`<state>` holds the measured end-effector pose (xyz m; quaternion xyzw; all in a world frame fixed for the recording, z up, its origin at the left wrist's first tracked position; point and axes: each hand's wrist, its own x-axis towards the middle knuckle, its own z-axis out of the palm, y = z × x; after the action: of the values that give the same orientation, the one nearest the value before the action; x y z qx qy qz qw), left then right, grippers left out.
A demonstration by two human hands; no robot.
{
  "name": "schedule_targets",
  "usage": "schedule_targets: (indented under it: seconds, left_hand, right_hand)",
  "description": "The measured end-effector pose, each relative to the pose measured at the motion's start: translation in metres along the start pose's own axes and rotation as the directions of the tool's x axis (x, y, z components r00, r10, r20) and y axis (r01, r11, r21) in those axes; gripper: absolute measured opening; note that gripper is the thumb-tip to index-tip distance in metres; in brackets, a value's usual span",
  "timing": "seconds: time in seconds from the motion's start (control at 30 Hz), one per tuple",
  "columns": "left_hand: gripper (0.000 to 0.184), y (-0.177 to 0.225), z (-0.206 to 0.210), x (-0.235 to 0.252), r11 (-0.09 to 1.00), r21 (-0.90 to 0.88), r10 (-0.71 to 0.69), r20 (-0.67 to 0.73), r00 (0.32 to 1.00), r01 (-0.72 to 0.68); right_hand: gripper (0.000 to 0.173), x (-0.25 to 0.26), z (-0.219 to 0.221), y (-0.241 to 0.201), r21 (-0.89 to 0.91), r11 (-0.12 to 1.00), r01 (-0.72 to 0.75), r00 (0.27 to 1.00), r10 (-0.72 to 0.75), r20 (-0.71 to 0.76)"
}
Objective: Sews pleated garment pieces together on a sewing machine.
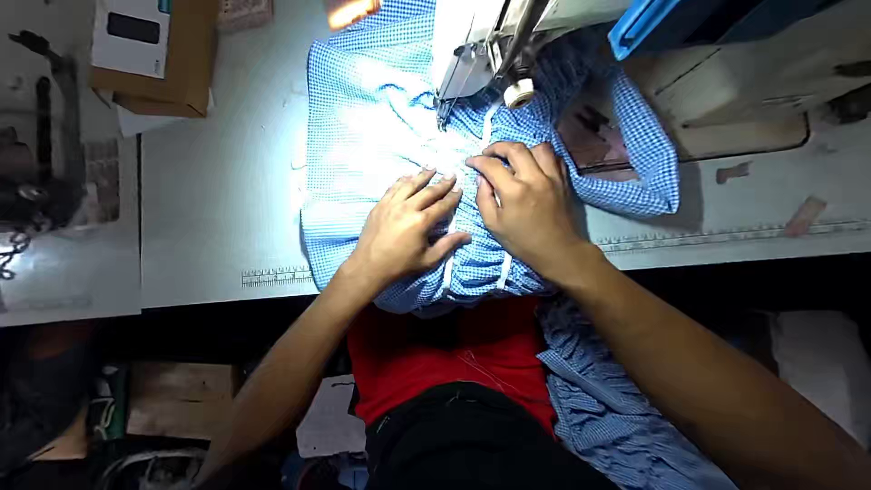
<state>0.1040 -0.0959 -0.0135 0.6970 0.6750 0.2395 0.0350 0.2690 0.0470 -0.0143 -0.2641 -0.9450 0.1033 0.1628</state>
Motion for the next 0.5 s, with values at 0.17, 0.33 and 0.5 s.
schedule_targets:
  seconds: [0.17,0.33,0.5]
  left_hand:
    - [0.025,0.023,0.019,-0.011,0.999,0.015,0.031,-0.148,0.988,-0.029]
    - [0.021,0.075,0.029,-0.058,0.995,-0.059,0.07,-0.186,0.98,-0.082]
    - [0.021,0.067,0.03,-0.059,0.996,-0.065,0.043,-0.211,0.977,-0.057]
  right_hand:
    - [0.039,0.01,-0.003,0.009,-0.021,0.999,-0.033,0.999,0.034,0.026]
    - [0.04,0.014,-0.003,0.01,-0.013,0.999,-0.051,0.998,0.051,0.041]
    - [0.039,0.012,0.001,0.011,-0.024,1.0,-0.004,1.0,0.004,0.0]
